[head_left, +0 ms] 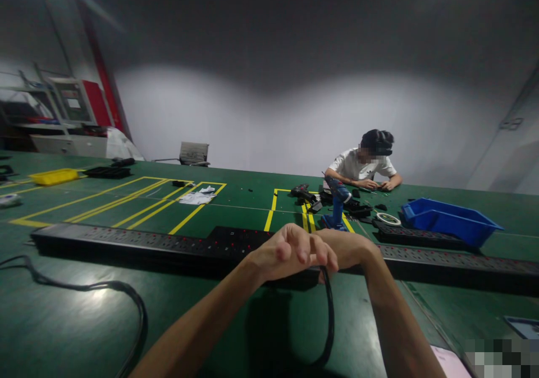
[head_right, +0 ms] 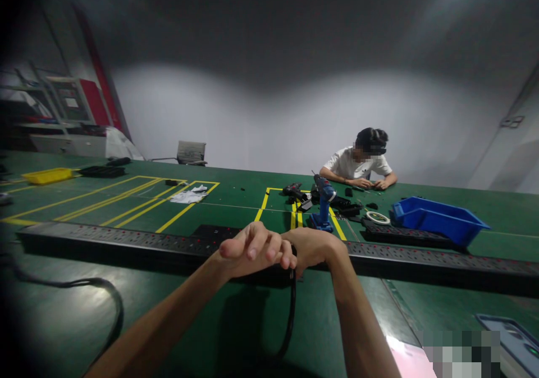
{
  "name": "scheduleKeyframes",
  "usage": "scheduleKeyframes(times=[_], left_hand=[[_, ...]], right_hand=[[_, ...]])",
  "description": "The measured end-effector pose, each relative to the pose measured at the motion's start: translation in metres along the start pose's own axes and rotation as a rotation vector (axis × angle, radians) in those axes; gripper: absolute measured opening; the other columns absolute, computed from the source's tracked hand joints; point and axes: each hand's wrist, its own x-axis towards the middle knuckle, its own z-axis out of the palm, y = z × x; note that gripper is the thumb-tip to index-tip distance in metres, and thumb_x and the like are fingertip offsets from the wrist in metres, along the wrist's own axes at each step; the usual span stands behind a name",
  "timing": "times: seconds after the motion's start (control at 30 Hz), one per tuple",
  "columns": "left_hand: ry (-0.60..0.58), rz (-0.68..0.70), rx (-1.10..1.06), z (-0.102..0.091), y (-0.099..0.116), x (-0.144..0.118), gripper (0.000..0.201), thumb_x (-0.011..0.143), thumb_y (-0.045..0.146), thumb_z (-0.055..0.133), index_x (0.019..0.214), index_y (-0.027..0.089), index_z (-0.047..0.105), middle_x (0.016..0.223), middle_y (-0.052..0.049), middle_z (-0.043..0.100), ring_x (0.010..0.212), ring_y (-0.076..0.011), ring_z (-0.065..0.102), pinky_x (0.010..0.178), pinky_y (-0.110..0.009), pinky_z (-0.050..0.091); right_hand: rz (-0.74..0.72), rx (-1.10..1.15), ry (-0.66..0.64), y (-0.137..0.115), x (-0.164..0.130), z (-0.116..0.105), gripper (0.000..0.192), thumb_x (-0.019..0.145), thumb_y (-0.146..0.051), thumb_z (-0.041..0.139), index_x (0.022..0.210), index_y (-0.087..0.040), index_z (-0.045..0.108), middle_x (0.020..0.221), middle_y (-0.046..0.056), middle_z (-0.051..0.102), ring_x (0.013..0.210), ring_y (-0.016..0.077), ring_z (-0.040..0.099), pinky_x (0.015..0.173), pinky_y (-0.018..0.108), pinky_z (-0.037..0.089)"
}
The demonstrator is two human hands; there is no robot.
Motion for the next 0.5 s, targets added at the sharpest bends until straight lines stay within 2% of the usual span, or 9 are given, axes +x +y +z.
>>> scheduleKeyframes(times=[0.13,0.27,0.33,0.43,0.5], left_hand=[[0.023,0.019,0.010,0.005,-0.003,0.002,0.047,0.052,0.055,0.082,0.046,0.017,0.054,0.064,-0.003,0.059,0.076,-0.0225,0.061,0.070,-0.036,0.046],[0.085,0.087,0.013,0.010,-0.010,0.004,0.047,0.058,0.051,0.081,0.048,0.015,0.052,0.056,-0.001,0.055,0.064,-0.0152,0.056,0.065,-0.030,0.042],[0.147,0.129,0.036,0.011,-0.013,0.005,0.048,0.061,0.051,0.080,0.049,0.015,0.050,0.056,0.000,0.054,0.058,-0.0117,0.052,0.061,-0.027,0.039],[0.256,0.162,0.108,0.012,-0.014,0.006,0.051,0.062,0.054,0.078,0.050,0.014,0.047,0.058,0.000,0.054,0.053,-0.0088,0.048,0.055,-0.024,0.035],[0.328,0.166,0.159,0.014,-0.014,0.006,0.054,0.061,0.057,0.077,0.052,0.014,0.045,0.058,0.001,0.053,0.052,-0.0079,0.046,0.054,-0.024,0.035]], right_hand=[[0.035,0.103,-0.112,-0.002,-0.001,0.002,0.022,0.054,-0.023,0.075,0.072,-0.015,0.064,0.069,-0.004,0.060,0.064,0.0120,0.054,0.054,0.018,0.040],[0.000,0.123,-0.094,-0.007,-0.005,0.000,0.011,0.057,-0.014,0.068,0.065,-0.014,0.061,0.062,-0.004,0.056,0.059,0.0100,0.049,0.052,0.018,0.039],[-0.052,0.163,0.007,-0.013,-0.009,-0.006,0.004,0.065,-0.013,0.061,0.070,-0.013,0.062,0.063,-0.003,0.058,0.060,0.0102,0.050,0.054,0.018,0.040],[-0.123,0.326,0.353,-0.028,-0.020,-0.019,0.019,0.079,-0.015,0.052,0.093,-0.014,0.065,0.084,0.003,0.065,0.077,0.0136,0.058,0.068,0.023,0.047],[-0.233,0.456,0.556,-0.041,-0.030,-0.025,0.024,0.085,-0.018,0.050,0.105,-0.017,0.063,0.102,0.006,0.065,0.095,0.0169,0.059,0.080,0.028,0.048]])
